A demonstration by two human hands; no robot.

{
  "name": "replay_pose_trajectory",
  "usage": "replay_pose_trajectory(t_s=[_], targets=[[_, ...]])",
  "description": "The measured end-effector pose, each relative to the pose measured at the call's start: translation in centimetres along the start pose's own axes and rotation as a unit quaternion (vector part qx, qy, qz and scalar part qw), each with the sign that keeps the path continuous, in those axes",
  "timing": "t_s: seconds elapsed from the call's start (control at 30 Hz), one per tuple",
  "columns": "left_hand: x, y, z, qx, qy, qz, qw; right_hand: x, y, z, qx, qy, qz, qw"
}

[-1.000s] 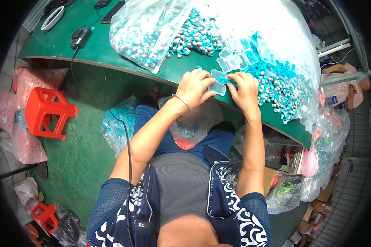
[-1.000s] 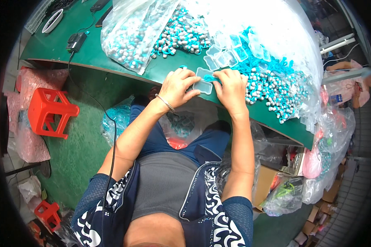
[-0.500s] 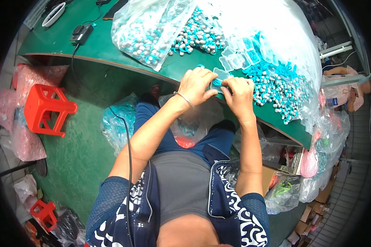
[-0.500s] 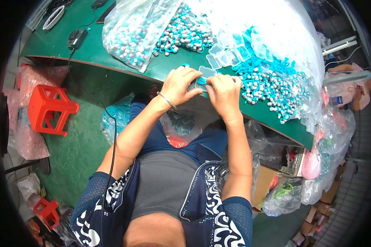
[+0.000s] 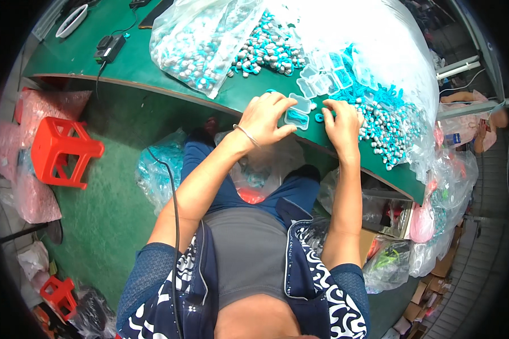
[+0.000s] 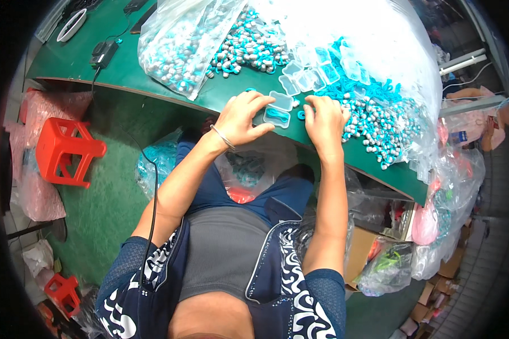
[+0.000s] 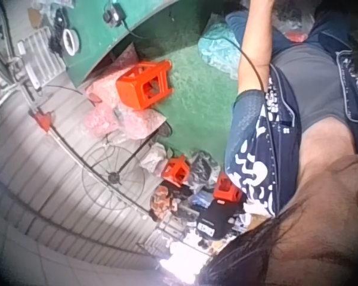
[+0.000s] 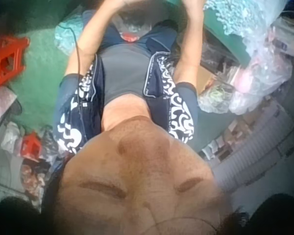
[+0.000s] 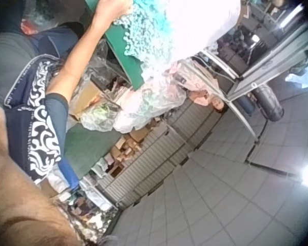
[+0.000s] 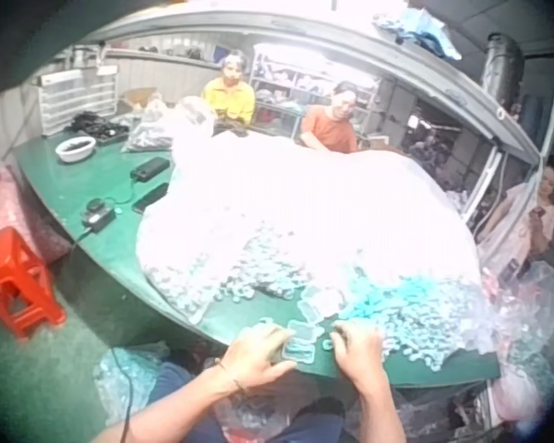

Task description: Sorting small blue and white components into individual plastic compartments.

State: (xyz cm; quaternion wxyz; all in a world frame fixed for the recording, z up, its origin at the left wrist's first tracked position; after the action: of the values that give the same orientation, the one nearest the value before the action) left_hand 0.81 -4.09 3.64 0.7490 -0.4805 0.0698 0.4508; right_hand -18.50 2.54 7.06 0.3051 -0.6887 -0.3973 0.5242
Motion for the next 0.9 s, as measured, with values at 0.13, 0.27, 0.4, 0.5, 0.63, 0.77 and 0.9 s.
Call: replay_pose_trajectory(t_s=[0.13,0.27,0.4,0.5,0.63,0.77,0.9], targets=[[-0.4,-1.1,-1.7,-0.005,-0.045,0.060,0.997,-0.5,1.6,-0.1,0.038,0.023,-0.043,0.998],[-1.0,-1.4,-3.4,-0.107,-0.092,0.042,0.989,-1.0,2.6,0.0,0.008,0.062,-0.075,0.995],[-1.5,-0.8,-3.8,-0.139,-0.113,0.011,0.984,-1.1,2.6,-0.2,-0.024,0.110,-0.101,0.988],[-1.6,-0.4,-3.7,-0.141,-0.107,0.018,0.984,-0.9,2.7,0.8,-0.059,0.101,-0.047,0.992],[-1.9,-0.4,-3.5,-0.114,-0.095,0.047,0.988,-0.7,1.2,-0.1,0.074,-0.011,0.055,0.996],[-1.8,-0.2,-3.6,-0.107,-0.080,0.063,0.989,-0.1,1.7,-0.8,0.092,-0.047,0.032,0.994],[-1.8,-0.4,-3.3,-0.114,-0.074,0.048,0.990,0.4,2.0,0.2,0.003,-0.034,-0.016,0.999]])
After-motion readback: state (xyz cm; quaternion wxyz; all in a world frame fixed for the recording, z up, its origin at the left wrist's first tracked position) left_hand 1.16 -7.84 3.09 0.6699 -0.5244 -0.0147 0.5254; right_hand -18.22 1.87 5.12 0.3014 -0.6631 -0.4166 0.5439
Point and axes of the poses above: each hand's wrist, its own x-axis away from the middle knuckle, its own y-axis out of the palm, z = x × y, the point moved 5 cm from there along -x, towards the middle knuckle, and after that the axes turned 7 degrees about -x, right-handed, at the moved point
